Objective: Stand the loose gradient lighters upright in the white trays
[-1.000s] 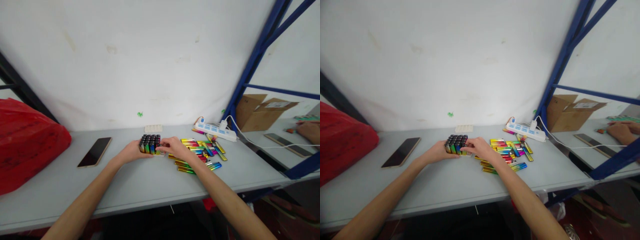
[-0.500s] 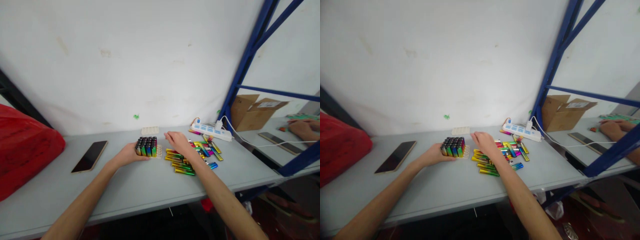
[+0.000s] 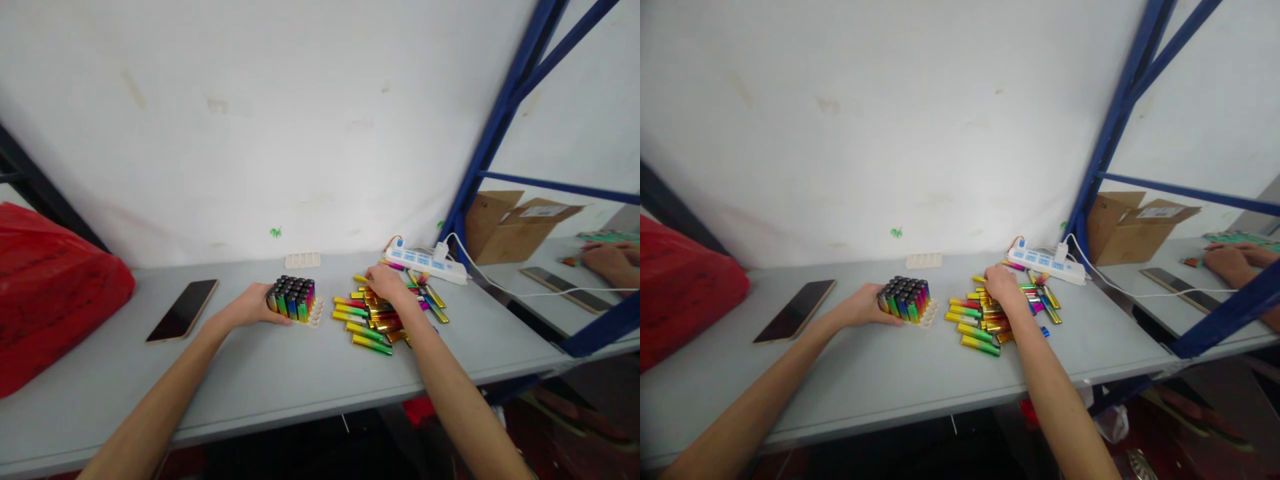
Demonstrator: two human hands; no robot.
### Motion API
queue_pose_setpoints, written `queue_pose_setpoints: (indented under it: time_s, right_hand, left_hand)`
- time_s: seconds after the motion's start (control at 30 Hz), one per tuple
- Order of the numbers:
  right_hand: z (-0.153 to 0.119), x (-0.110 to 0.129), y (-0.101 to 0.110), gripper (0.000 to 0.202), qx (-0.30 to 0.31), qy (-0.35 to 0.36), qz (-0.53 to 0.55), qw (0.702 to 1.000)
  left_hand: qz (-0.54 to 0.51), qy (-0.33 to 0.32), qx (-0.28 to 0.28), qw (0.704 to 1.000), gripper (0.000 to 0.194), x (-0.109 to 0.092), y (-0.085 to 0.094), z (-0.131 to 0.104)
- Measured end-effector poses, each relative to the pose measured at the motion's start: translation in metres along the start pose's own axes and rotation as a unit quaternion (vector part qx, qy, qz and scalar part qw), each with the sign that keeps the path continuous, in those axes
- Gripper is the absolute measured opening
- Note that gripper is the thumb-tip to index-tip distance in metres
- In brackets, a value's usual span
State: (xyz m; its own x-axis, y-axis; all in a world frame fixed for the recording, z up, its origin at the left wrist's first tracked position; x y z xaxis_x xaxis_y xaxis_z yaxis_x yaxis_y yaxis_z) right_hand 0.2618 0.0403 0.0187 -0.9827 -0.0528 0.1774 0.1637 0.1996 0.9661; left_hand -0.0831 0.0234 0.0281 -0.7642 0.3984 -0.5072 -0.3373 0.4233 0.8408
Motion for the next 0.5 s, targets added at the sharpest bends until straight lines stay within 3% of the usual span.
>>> queue_pose_setpoints:
  time_s: [0.2, 0.37, 0.5]
  right_hand:
    - [-0.005, 0.023, 0.006, 0.03, -0.142, 0.073, 0.093, 0.983]
    - [-0.007, 0.053, 0.005, 0.03, -0.177, 0.198, 0.219, 0.939]
    - [-0.009, 0.069, 0.0, 0.026, -0.193, 0.23, 0.289, 0.909]
  left_hand:
    - [-0.032, -0.013, 0.015, 0.999, 0.062, -0.002, 0.002, -0.005]
    - [-0.046, -0.018, 0.017, 0.999, 0.065, -0.003, -0.001, -0.006]
    - [-0.067, -0.043, 0.01, 0.997, 0.068, -0.006, -0.003, -0.006]
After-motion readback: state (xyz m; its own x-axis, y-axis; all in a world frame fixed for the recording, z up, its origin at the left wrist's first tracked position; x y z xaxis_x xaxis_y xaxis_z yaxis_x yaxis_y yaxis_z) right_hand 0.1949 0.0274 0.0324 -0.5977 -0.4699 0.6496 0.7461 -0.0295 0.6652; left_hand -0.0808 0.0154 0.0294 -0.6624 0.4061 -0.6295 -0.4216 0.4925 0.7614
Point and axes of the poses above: each hand's wrist, its own z-axis towards the middle knuckle, its own y-axis out of the back of the hand, x = y × z, the point moved 3 cm from there along z, towards the middle knuckle, and after that the axes turned 14 degrees about x, right-handed, at the moved point
